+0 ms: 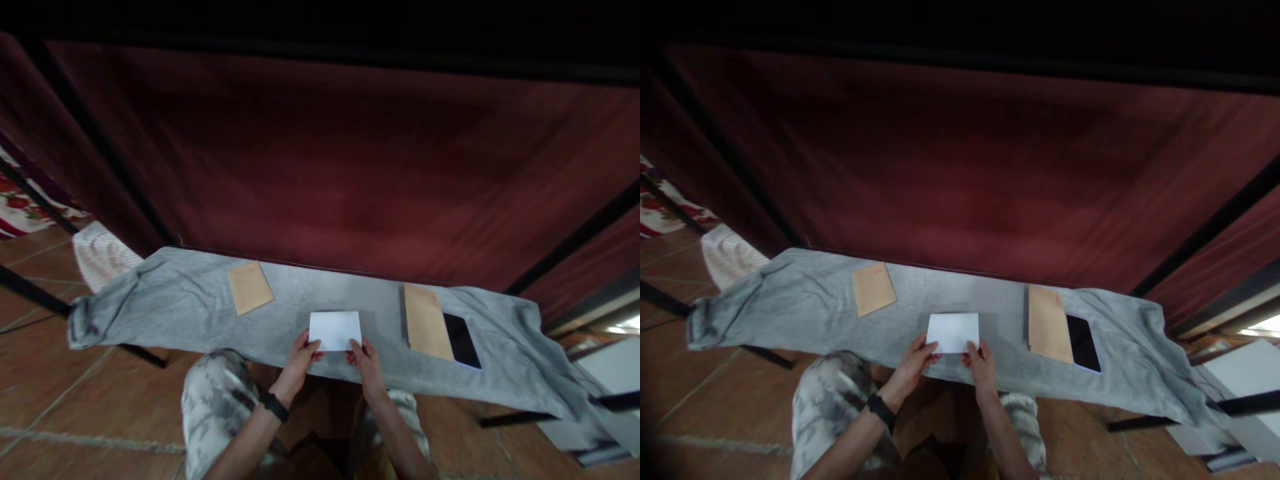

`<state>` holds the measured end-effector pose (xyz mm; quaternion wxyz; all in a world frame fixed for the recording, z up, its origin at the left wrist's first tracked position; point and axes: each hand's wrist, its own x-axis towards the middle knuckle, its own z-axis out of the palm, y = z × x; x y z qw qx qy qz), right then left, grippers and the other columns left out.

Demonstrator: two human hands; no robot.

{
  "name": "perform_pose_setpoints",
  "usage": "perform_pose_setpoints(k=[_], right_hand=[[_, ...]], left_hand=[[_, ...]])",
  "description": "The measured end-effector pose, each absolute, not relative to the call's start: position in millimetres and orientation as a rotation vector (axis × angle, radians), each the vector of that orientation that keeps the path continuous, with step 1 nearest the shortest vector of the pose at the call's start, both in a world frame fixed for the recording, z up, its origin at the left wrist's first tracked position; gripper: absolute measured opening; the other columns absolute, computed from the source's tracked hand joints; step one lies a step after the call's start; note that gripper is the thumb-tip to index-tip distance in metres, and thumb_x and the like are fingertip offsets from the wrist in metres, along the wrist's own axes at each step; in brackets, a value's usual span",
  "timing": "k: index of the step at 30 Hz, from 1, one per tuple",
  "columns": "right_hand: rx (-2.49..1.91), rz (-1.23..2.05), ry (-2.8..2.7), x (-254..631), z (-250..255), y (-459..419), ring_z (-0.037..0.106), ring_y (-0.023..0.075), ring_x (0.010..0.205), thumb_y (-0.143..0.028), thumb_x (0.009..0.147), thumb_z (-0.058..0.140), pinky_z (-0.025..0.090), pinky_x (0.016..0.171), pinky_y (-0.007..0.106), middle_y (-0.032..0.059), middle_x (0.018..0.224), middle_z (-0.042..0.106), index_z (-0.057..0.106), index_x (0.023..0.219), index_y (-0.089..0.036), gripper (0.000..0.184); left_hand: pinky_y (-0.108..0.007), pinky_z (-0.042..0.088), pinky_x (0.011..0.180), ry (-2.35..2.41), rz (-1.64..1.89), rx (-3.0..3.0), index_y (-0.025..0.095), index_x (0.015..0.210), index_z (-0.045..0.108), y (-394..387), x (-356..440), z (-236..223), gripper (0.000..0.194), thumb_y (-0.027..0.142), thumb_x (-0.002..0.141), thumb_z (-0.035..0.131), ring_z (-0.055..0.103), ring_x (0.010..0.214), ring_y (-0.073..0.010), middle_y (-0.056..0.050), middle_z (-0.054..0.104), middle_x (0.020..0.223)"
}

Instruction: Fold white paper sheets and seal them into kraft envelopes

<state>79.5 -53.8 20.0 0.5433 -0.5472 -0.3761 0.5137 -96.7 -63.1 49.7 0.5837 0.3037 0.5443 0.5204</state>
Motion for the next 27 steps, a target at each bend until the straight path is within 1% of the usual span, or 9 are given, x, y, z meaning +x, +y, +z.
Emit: perform_pose_setpoints(k=[4,6,10,14,19,20,22,25,27], right_hand=[[-1.305,1.349,-0.765,76.4,16.1,-62.1,0.063,0.0197,0.046,-0.070,0.064,0.066,0.054,0.048,0.032,0.0000,0.055,0.065,0.061,0.082,-0.023,0.051],[-1.321,1.340,-0.812,76.3,16.8,-66.9,0.058,0.0173,0.041,-0.067,0.064,0.067,0.050,0.043,0.030,-0.0008,0.054,0.064,0.061,0.080,-0.022,0.048],[-1.356,1.289,-0.944,75.9,24.5,-71.0,0.046,0.0107,0.034,-0.064,0.067,0.064,0.036,0.035,0.023,-0.0012,0.053,0.064,0.061,0.078,-0.020,0.045],[-1.344,1.248,-1.003,77.7,32.3,-63.3,0.041,0.0092,0.032,-0.063,0.067,0.063,0.031,0.033,0.021,-0.0033,0.050,0.061,0.062,0.083,-0.019,0.047],[-1.366,1.169,-1.013,85.6,28.4,-47.4,0.045,0.0113,0.035,-0.055,0.072,0.063,0.035,0.036,0.022,-0.0056,0.052,0.060,0.060,0.113,-0.015,0.057],[-1.373,1.139,-1.026,87.4,26.4,-44.9,0.047,0.0123,0.037,-0.053,0.074,0.062,0.037,0.037,0.022,-0.0054,0.053,0.061,0.058,0.119,-0.015,0.059],[-1.388,1.070,-1.092,91.0,22.3,-40.3,0.054,0.0150,0.044,-0.049,0.080,0.058,0.043,0.043,0.024,-0.0037,0.058,0.063,0.056,0.128,-0.015,0.058],[-1.444,0.896,-1.298,95.7,18.1,-33.9,0.065,0.0193,0.060,-0.044,0.087,0.051,0.053,0.059,0.030,0.0018,0.070,0.070,0.063,0.121,-0.018,0.045],[-1.504,0.740,-1.450,98.0,17.1,-30.0,0.068,0.0215,0.071,-0.039,0.090,0.047,0.054,0.071,0.034,0.0057,0.084,0.074,0.067,0.115,-0.019,0.038]], left_hand=[[-0.023,0.040,0.049,1.363,1.223,0.817,0.015,0.101,0.064,-70.4,-102.2,41.5,0.041,0.040,0.069,0.071,0.054,0.050,-0.0102,0.003,0.062,0.066],[-0.023,0.038,0.047,1.376,1.234,0.868,0.015,0.100,0.064,-72.7,-105.8,42.4,0.038,0.038,0.070,0.069,0.050,0.047,-0.0095,0.005,0.058,0.062],[-0.022,0.036,0.045,1.387,1.283,0.886,0.014,0.103,0.062,-73.9,-109.4,44.6,0.039,0.037,0.072,0.066,0.048,0.045,-0.0088,0.006,0.056,0.061],[-0.021,0.036,0.044,1.397,1.317,0.884,0.014,0.110,0.060,-64.2,-105.8,41.0,0.043,0.034,0.071,0.066,0.048,0.044,-0.0076,0.006,0.057,0.063],[-0.021,0.038,0.044,1.442,1.308,0.919,0.016,0.135,0.048,-48.1,-98.4,33.9,0.066,0.031,0.074,0.066,0.049,0.042,-0.0078,0.008,0.055,0.064],[-0.022,0.039,0.044,1.445,1.285,0.947,0.016,0.138,0.048,-46.1,-97.9,32.7,0.067,0.031,0.074,0.066,0.049,0.042,-0.0082,0.009,0.054,0.062],[-0.022,0.039,0.044,1.470,1.225,1.002,0.015,0.133,0.055,-42.4,-97.9,30.5,0.060,0.030,0.076,0.065,0.049,0.042,-0.0089,0.009,0.052,0.057],[-0.022,0.039,0.046,1.527,1.167,1.038,0.014,0.119,0.065,-35.1,-98.4,28.1,0.046,0.030,0.077,0.066,0.048,0.041,-0.0095,0.009,0.049,0.051],[-0.022,0.040,0.047,1.542,1.159,1.042,0.013,0.119,0.066,-28.5,-97.9,27.4,0.044,0.029,0.078,0.065,0.049,0.043,-0.0102,0.009,0.050,0.050]])
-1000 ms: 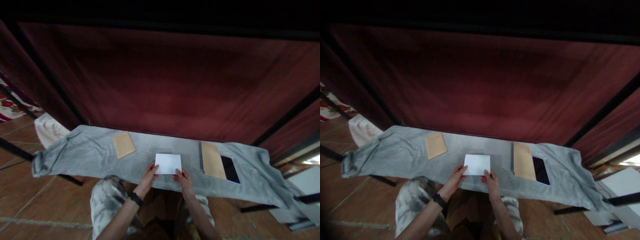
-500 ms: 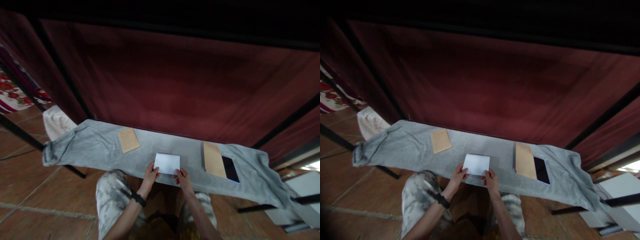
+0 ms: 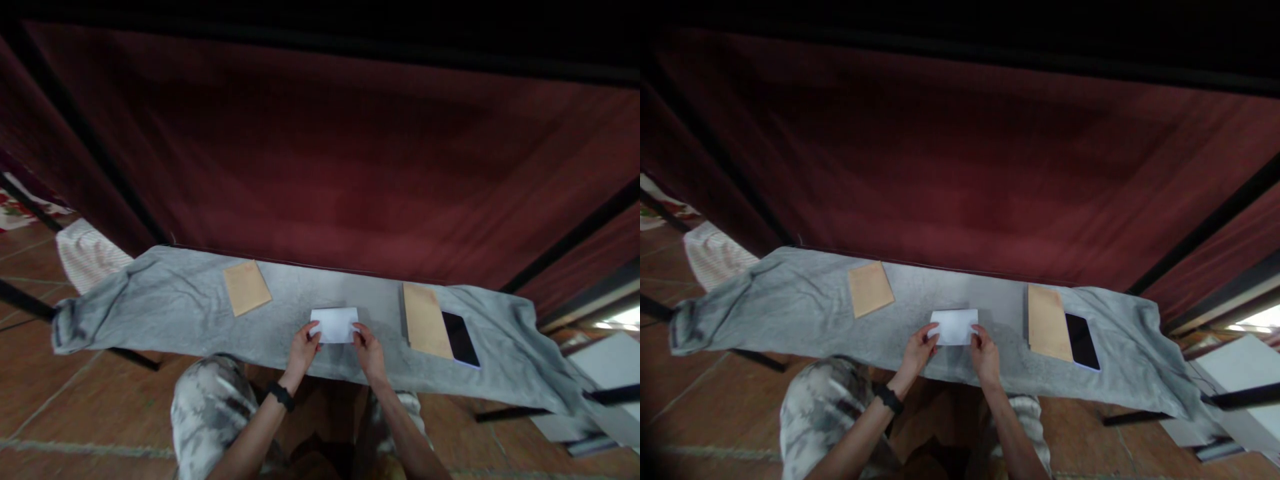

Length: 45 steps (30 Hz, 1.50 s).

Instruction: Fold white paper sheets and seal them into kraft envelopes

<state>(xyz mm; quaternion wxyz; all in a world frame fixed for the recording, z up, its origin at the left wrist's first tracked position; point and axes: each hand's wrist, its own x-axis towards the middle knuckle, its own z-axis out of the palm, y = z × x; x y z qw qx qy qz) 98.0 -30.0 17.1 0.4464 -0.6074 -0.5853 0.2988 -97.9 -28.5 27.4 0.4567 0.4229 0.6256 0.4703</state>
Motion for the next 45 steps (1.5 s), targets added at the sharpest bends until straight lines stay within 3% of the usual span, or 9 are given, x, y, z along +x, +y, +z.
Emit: perform_pose_setpoints(k=[3,6,8,13,17,26,34,37,45], right_hand=[[-1.601,0.536,-1.630,100.7,16.5,-25.5,0.070,0.0232,0.087,-0.031,0.094,0.041,0.053,0.081,0.034,0.0092,0.103,0.073,0.068,0.115,-0.019,0.036],[-1.698,0.381,-1.808,103.4,13.7,-23.8,0.068,0.0231,0.091,-0.025,0.095,0.042,0.050,0.085,0.033,0.0094,0.105,0.072,0.068,0.115,-0.020,0.034],[-1.734,0.289,-1.905,104.7,9.8,-24.5,0.067,0.0234,0.093,-0.022,0.096,0.043,0.047,0.087,0.034,0.0091,0.104,0.071,0.068,0.116,-0.021,0.032],[-1.771,0.140,-1.934,102.1,-1.6,-30.8,0.063,0.0225,0.098,-0.019,0.097,0.043,0.042,0.089,0.035,0.0086,0.107,0.068,0.066,0.119,-0.022,0.032],[-1.781,0.052,-1.942,97.3,-5.2,-37.0,0.059,0.0238,0.101,-0.018,0.098,0.044,0.040,0.089,0.037,0.0096,0.107,0.066,0.065,0.120,-0.022,0.031],[-1.701,0.096,-1.876,100.6,-7.4,-37.7,0.056,0.0240,0.115,-0.017,0.098,0.042,0.040,0.097,0.040,0.0115,0.127,0.062,0.061,0.123,-0.020,0.032],[-1.668,0.078,-2.056,88.4,3.0,-7.1,0.044,0.0282,0.137,-0.023,0.102,0.035,0.028,0.114,0.051,0.0141,0.146,0.052,0.053,0.140,-0.014,0.043],[-1.705,0.030,-2.111,86.1,2.3,-6.8,0.042,0.0295,0.139,-0.028,0.103,0.036,0.027,0.115,0.054,0.0154,0.151,0.046,0.046,0.146,-0.013,0.046],[-1.697,-0.072,-2.141,96.2,-3.3,-21.9,0.040,0.0309,0.141,-0.035,0.104,0.037,0.028,0.114,0.055,0.0185,0.154,0.040,0.031,0.153,-0.008,0.056]], left_hand=[[-0.024,0.044,0.052,1.615,1.088,1.171,0.014,0.122,0.065,-19.6,-96.2,27.7,0.041,0.025,0.083,0.061,0.054,0.048,-0.0121,0.004,0.060,0.060],[-0.029,0.052,0.069,1.766,0.944,1.495,0.016,0.121,0.066,-18.9,-95.3,28.7,0.036,0.020,0.087,0.056,0.066,0.070,-0.0163,-0.006,0.072,0.091],[-0.031,0.052,0.082,1.911,0.797,1.723,0.018,0.123,0.065,-23.7,-95.5,29.6,0.035,0.021,0.090,0.054,0.068,0.088,-0.0198,-0.011,0.070,0.110],[-0.045,0.045,0.101,2.096,0.526,2.192,0.018,0.129,0.061,-30.2,-86.0,32.8,0.038,0.025,0.096,0.045,0.059,0.116,-0.0295,-0.015,0.063,0.126],[-0.048,0.033,0.116,1.787,0.536,2.495,0.016,0.136,0.055,-11.9,-57.7,30.6,0.042,0.031,0.100,0.038,0.039,0.141,-0.0280,-0.012,0.049,0.149],[-0.051,0.023,0.121,1.690,0.422,2.568,0.021,0.151,0.039,9.4,-44.0,9.0,0.055,0.045,0.101,0.034,0.029,0.148,-0.0254,-0.007,0.040,0.157],[-0.050,0.020,0.123,1.674,0.357,2.580,0.023,0.154,0.033,9.2,-47.5,0.4,0.054,0.026,0.100,0.029,0.025,0.150,-0.0227,-0.004,0.035,0.159],[-0.048,0.020,0.123,1.695,0.376,2.572,0.020,0.154,0.033,6.7,-50.6,3.2,0.054,0.024,0.100,0.028,0.026,0.149,-0.0212,-0.006,0.035,0.159],[-0.048,0.025,0.120,1.961,0.413,2.404,0.009,0.152,0.035,-1.7,-89.9,5.3,0.060,0.041,0.102,0.027,0.030,0.148,-0.0263,-0.015,0.037,0.157]])
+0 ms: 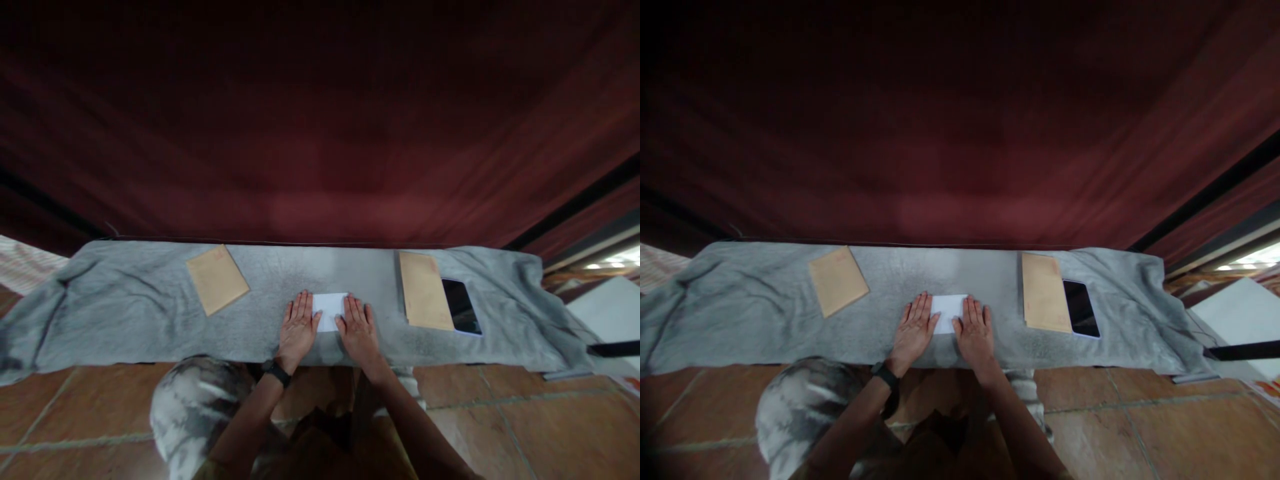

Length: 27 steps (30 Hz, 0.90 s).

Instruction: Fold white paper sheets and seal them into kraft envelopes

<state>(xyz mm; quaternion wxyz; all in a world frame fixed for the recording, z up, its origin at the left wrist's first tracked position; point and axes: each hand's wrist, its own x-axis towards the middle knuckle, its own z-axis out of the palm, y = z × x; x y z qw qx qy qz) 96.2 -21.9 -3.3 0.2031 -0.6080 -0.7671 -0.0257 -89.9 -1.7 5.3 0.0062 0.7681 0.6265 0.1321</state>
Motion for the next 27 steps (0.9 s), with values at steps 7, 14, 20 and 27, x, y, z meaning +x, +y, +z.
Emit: perform_pose_setpoints(k=[7,14,20,27], right_hand=[[-1.722,-0.124,-2.160,101.6,-6.0,-35.6,0.039,0.0315,0.141,-0.037,0.103,0.038,0.026,0.116,0.054,0.0175,0.154,0.039,0.025,0.155,-0.008,0.060],[-1.688,-0.177,-2.175,110.1,-8.4,-60.1,0.039,0.0309,0.141,-0.041,0.104,0.036,0.025,0.117,0.052,0.0159,0.154,0.040,0.024,0.156,-0.009,0.062],[-1.690,-0.129,-2.161,109.8,-3.0,-60.7,0.040,0.0300,0.140,-0.042,0.103,0.039,0.025,0.118,0.051,0.0158,0.154,0.042,0.029,0.154,-0.010,0.061],[-1.707,-0.046,-2.148,108.5,-2.3,-59.6,0.041,0.0318,0.139,-0.041,0.102,0.040,0.025,0.117,0.053,0.0165,0.153,0.042,0.032,0.153,-0.010,0.060]], left_hand=[[-0.047,0.023,0.121,2.010,0.359,2.388,0.008,0.152,0.035,-4.3,-96.4,10.8,0.063,0.044,0.102,0.025,0.030,0.148,-0.0267,-0.015,0.037,0.157],[-0.046,0.021,0.121,2.036,0.314,2.403,0.008,0.152,0.035,-4.2,-94.5,13.0,0.064,0.045,0.102,0.023,0.029,0.148,-0.0259,-0.014,0.036,0.157],[-0.047,0.023,0.120,2.023,0.365,2.402,0.009,0.152,0.036,-4.7,-95.0,12.9,0.063,0.045,0.101,0.024,0.032,0.147,-0.0266,-0.015,0.039,0.156],[-0.048,0.036,0.110,1.949,0.485,2.324,0.014,0.139,0.054,10.5,-92.0,29.9,0.050,0.036,0.099,0.032,0.050,0.130,-0.0299,-0.017,0.055,0.143]])
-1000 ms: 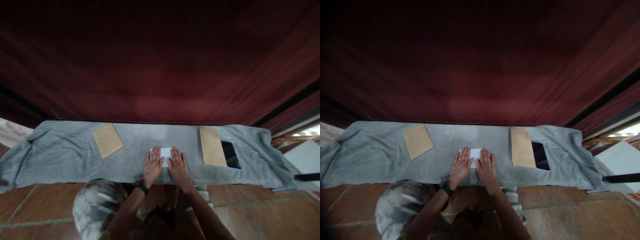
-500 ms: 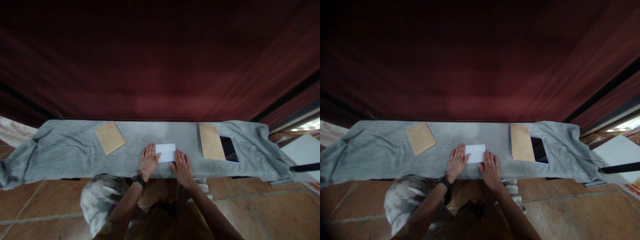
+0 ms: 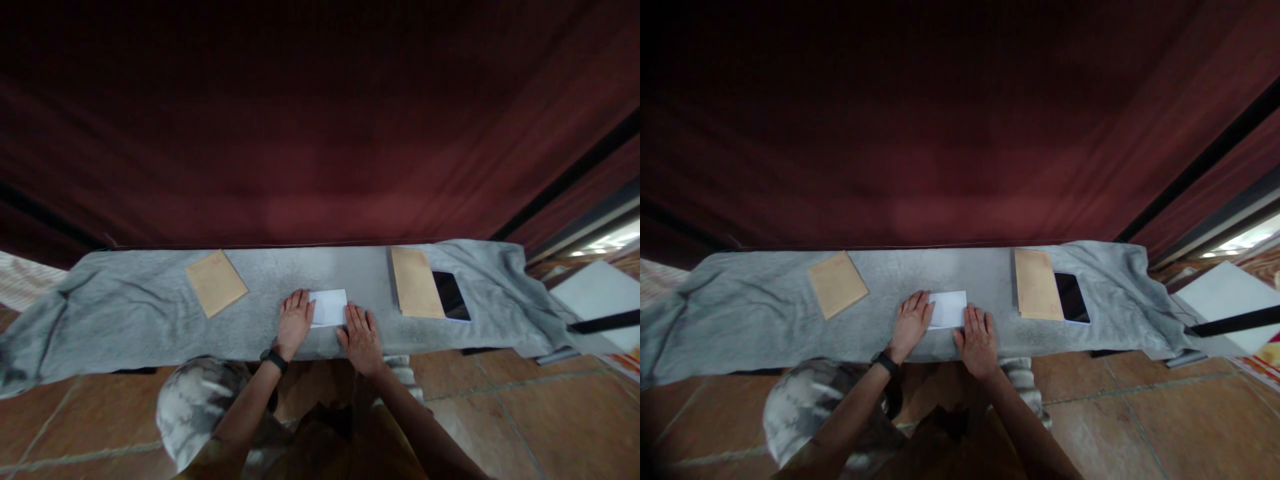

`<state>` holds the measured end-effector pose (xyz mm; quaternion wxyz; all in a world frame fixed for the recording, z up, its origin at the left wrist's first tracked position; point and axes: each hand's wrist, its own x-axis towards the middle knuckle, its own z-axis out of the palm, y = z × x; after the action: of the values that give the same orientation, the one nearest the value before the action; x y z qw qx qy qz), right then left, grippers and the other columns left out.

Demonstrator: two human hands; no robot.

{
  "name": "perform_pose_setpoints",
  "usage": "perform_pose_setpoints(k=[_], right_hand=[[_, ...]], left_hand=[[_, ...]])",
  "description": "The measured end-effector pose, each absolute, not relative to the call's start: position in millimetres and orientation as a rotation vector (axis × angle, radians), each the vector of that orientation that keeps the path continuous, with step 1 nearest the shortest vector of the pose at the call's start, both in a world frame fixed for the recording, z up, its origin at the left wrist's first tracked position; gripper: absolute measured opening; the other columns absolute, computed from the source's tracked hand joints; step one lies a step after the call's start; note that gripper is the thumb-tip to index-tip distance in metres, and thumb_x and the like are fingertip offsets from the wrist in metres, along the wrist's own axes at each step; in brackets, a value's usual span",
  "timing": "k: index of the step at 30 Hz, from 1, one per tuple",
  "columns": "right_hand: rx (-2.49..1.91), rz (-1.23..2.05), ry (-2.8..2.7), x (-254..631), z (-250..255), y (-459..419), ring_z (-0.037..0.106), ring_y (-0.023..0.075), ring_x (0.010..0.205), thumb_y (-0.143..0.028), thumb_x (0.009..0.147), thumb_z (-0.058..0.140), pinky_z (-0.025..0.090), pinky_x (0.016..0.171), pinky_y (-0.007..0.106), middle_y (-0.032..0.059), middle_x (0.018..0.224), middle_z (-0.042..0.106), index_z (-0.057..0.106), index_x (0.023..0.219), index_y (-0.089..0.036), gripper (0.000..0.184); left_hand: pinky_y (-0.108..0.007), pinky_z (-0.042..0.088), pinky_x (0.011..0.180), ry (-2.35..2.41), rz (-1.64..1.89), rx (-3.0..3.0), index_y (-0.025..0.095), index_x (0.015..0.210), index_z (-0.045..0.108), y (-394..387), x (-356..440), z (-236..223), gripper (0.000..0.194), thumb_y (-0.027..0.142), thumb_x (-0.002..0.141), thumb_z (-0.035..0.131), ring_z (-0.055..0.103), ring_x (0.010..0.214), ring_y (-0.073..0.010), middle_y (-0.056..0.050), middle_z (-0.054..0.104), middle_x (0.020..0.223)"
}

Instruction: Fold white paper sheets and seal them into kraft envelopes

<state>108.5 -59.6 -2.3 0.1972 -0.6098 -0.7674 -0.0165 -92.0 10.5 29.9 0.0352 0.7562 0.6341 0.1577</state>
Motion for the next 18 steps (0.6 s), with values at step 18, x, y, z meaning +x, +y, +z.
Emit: perform_pose_setpoints(k=[18], right_hand=[[-1.542,0.154,-2.123,96.3,22.2,-53.0,0.044,0.0237,0.138,-0.022,0.094,0.047,0.031,0.117,0.045,0.0102,0.152,0.046,0.040,0.150,-0.019,0.056]], left_hand=[[-0.027,0.047,0.059,1.369,0.883,1.004,0.017,0.092,0.066,28.4,-97.2,79.5,0.036,0.043,0.067,0.070,0.064,0.068,-0.0183,-0.002,0.069,0.076]])
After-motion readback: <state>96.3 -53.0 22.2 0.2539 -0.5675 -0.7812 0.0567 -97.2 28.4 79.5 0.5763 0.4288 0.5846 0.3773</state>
